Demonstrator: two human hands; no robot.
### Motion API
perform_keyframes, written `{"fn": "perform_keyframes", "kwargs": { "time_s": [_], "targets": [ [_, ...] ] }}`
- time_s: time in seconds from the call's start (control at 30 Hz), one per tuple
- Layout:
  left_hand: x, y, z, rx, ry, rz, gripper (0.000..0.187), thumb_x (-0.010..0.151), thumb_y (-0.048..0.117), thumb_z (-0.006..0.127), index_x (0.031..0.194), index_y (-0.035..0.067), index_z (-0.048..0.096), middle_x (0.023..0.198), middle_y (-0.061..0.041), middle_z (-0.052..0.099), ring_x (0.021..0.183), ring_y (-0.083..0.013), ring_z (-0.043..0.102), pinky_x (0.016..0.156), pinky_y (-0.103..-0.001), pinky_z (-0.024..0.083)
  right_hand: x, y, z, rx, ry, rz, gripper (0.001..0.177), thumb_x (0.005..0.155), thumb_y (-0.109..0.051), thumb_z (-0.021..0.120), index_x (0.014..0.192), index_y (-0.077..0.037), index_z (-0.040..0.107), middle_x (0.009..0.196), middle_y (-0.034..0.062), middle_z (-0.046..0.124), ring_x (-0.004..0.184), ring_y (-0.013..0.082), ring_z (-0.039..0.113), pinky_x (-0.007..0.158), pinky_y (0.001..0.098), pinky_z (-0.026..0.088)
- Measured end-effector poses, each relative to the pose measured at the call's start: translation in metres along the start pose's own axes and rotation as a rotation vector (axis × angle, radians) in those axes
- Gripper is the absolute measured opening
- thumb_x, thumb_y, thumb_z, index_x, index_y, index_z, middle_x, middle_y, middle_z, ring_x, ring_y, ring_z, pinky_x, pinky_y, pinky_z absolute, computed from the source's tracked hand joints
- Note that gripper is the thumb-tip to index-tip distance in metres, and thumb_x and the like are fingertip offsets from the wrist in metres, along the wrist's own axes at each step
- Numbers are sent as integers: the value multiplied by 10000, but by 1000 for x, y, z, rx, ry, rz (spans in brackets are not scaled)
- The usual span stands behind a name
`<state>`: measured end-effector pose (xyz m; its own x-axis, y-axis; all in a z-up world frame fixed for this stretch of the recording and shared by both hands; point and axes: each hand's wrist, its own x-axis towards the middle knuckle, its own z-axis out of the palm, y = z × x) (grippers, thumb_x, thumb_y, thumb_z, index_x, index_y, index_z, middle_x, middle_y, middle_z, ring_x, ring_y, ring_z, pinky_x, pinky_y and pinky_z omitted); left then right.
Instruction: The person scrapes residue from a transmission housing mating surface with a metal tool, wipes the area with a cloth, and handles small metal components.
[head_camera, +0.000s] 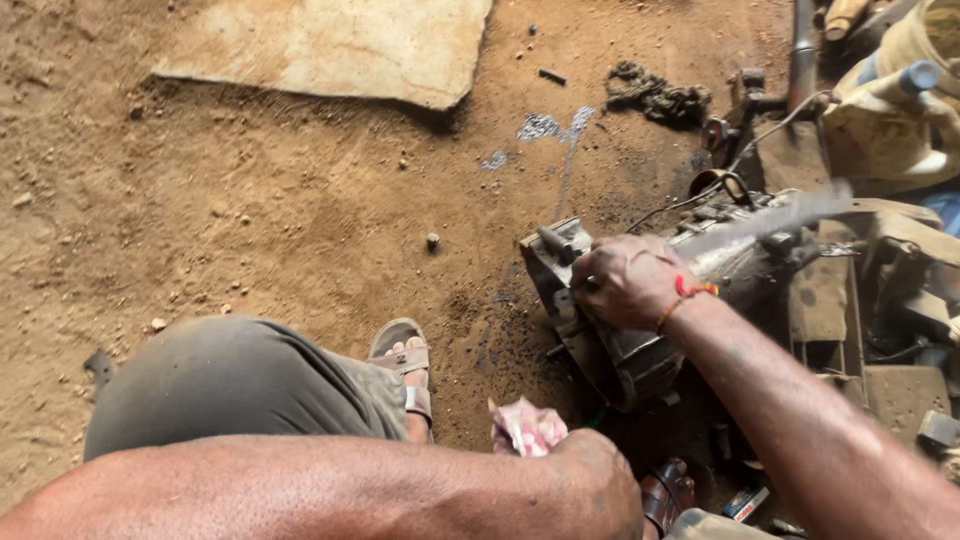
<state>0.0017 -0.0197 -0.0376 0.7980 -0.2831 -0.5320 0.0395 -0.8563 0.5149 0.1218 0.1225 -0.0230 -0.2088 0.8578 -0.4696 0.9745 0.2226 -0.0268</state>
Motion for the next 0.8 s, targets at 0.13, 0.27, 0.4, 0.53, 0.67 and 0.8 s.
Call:
{"fn": "perform_keyframes", "kwargs": {
  "time_s": [0.13, 0.27, 0.4, 0.53, 0.67, 0.8],
  "targets": [
    [-8, 2, -5, -31, 28, -1, 263, 856, 281, 689, 1082, 187, 785, 999, -46, 802, 937, -282, 789, 661, -497, 663, 2, -3, -11, -83, 19, -17, 166, 837, -399, 684, 864, -288, 805, 928, 46, 767, 962, 251, 728, 935, 422, 522],
    [-18, 5, -12, -30, 30, 1, 258, 855, 282, 691, 1075, 187, 786, 998, -48, 801, 936, -282, 788, 664, -495, 661, 7, 15, -31, -280, -69, 54, 149, 864, -348, 663, 910, -291, 792, 930, 11, 782, 963, 236, 734, 950, 420, 516],
    [-24, 10, -13, -28, 37, 2, 253, 854, 283, 692, 1068, 186, 787, 997, -49, 801, 935, -282, 786, 668, -492, 659, -1, 43, -46, -231, -23, 168, 239, 907, -429, 650, 1050, -289, 780, 985, 37, 769, 913, 266, 740, 841, 431, 580],
    [-27, 11, -14, -18, 41, 1, 249, 853, 283, 694, 1062, 186, 789, 996, -51, 801, 934, -281, 785, 672, -490, 657, -9, 40, -34, -34, -84, 186, 422, 870, -528, 731, 1248, -340, 740, 1088, 113, 642, 913, 267, 697, 753, 400, 615],
    [-22, 16, -15, 2, 29, 12, 244, 852, 284, 695, 1055, 185, 790, 995, -52, 801, 932, -281, 784, 675, -487, 655, -13, 16, -24, 12, -188, 117, 304, 993, -431, 563, 1237, -352, 726, 1047, 22, 765, 863, 214, 760, 768, 373, 626],
    [-26, 15, -12, 2, 26, 15, 240, 852, 285, 697, 1048, 185, 791, 994, -54, 801, 931, -281, 783, 679, -485, 653, -8, -6, -39, -8, -262, 147, 271, 983, -393, 590, 1208, -312, 717, 1004, 82, 798, 888, 251, 764, 793, 421, 606]
  ]
}}
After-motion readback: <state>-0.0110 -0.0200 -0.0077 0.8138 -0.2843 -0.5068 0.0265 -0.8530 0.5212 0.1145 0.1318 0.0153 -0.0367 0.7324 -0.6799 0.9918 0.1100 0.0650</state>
